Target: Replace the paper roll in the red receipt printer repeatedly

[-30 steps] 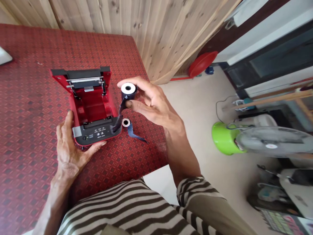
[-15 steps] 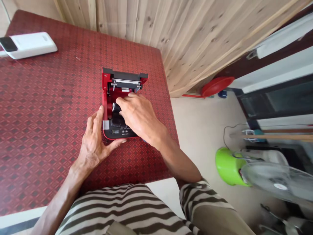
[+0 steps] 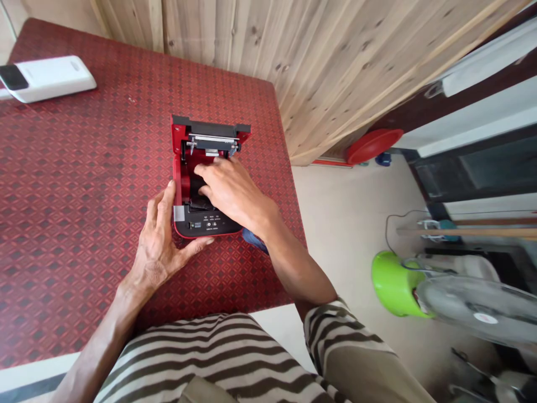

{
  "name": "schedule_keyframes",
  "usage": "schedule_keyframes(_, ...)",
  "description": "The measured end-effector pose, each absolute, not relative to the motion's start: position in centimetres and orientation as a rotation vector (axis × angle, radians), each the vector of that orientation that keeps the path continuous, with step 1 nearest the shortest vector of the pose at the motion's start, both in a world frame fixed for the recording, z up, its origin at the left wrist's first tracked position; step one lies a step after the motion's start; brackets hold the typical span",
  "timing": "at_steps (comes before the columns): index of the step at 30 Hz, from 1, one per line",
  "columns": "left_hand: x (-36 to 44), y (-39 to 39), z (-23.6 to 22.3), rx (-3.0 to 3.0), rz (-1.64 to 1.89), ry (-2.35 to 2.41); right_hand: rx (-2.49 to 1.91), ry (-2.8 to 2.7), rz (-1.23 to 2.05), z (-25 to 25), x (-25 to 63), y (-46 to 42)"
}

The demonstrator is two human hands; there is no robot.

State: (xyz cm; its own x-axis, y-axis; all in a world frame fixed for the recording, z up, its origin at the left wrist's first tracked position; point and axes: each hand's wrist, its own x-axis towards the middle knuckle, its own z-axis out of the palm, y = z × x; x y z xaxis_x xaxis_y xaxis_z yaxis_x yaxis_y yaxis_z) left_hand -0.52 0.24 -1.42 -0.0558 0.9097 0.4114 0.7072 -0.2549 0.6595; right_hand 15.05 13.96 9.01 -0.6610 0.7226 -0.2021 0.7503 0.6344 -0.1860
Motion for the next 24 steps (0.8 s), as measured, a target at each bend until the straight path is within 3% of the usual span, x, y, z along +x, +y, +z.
schedule_keyframes(6,-3.2,0.5,1.5,1.661,1.191,1.482,1.049,3.098,-0.767,9.5,19.7,11.0)
schedule_keyframes(14,-5.0,10.3,4.9,1.407,1.587,1.594,1.074,3.364,-0.813,7.0,20.9,9.3)
schedule_keyframes(19,-3.7,15.3,6.3,1.042,1.427,1.599,1.142,3.546,-0.396,6.2,20.7,8.5)
schedule_keyframes(24,-2.6,13.4,6.0,0.949,1.456,1.417,1.225,3.652,-0.064,4.7,20.6,7.1)
